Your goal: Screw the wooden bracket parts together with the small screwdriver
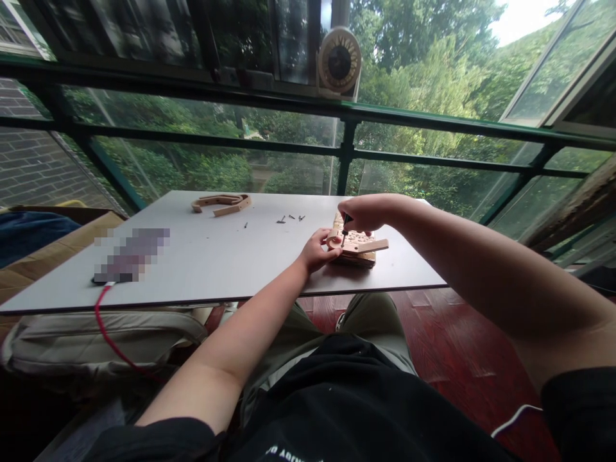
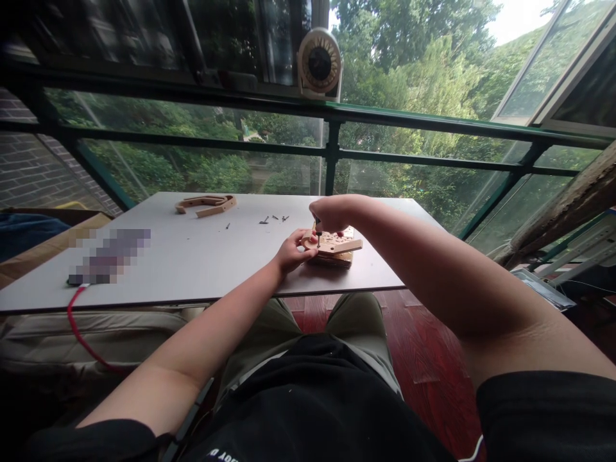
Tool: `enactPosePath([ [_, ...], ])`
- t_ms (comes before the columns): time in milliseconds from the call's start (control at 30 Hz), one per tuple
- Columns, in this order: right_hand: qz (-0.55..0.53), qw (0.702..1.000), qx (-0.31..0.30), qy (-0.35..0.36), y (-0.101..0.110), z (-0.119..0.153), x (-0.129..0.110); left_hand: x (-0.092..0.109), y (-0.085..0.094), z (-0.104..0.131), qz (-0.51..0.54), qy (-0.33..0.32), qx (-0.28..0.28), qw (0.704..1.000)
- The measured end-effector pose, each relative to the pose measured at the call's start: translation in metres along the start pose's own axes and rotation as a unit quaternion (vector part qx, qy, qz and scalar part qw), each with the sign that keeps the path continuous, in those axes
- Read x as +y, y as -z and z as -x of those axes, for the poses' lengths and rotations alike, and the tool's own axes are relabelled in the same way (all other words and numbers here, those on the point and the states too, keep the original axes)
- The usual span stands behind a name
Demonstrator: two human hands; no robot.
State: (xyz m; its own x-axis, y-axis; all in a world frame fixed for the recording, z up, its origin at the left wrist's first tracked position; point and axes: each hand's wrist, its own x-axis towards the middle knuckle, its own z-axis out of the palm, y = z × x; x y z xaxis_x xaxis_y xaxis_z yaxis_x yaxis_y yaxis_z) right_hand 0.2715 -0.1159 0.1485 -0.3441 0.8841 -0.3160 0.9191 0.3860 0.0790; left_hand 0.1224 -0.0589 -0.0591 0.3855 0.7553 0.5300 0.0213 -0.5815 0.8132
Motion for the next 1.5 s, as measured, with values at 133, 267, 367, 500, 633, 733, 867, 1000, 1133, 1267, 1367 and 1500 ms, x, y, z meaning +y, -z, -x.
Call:
enactPosePath([
  [133,0.013,1.000,-0.021,-0.008,0.003,-0.004,-0.001,0.000,0.000,0.000,-0.007,0.002,-0.001,1.000],
  [267,0.019,0.999,-0.029,-0.012,0.005,-0.003,0.000,-0.003,0.001,-0.001,-0.011,0.001,-0.006,1.000],
  [367,0.028,0.999,-0.034,-0.020,0.006,-0.001,-0.002,-0.004,0.001,-0.001,-0.011,-0.001,-0.007,1.000],
  [500,0.056,0.997,-0.039,-0.031,0.008,0.003,-0.007,-0.004,0.002,-0.001,-0.011,0.000,-0.006,1.000],
  [633,0.072,0.995,-0.050,-0.048,0.010,0.005,-0.013,-0.003,0.001,-0.001,0.007,0.006,-0.008,1.000],
  [733,0.066,0.995,-0.052,-0.058,0.009,0.003,-0.014,-0.004,0.001,-0.001,0.017,0.012,-0.012,1.000],
  [867,0.059,0.995,-0.041,-0.068,0.003,-0.003,-0.009,-0.004,0.000,-0.001,0.029,0.010,-0.012,0.999],
  [1000,0.077,0.992,0.102,0.002,-0.009,-0.007,0.000,-0.001,0.001,-0.001,0.025,0.007,-0.008,1.000],
  [1133,0.044,0.989,0.134,0.048,-0.017,-0.005,0.008,0.001,0.000,-0.001,0.026,0.012,-0.010,1.000],
  [1267,0.046,0.988,0.140,0.046,-0.013,-0.001,0.012,0.000,0.000,-0.001,0.031,0.023,-0.008,0.999],
  [1367,0.067,0.989,0.123,0.040,-0.006,0.002,0.013,-0.001,0.001,-0.002,0.042,0.030,-0.008,0.999],
  [1500,0.088,0.991,0.094,0.022,0.002,0.005,0.011,-0.004,0.002,-0.003,0.106,0.033,-0.014,0.994],
])
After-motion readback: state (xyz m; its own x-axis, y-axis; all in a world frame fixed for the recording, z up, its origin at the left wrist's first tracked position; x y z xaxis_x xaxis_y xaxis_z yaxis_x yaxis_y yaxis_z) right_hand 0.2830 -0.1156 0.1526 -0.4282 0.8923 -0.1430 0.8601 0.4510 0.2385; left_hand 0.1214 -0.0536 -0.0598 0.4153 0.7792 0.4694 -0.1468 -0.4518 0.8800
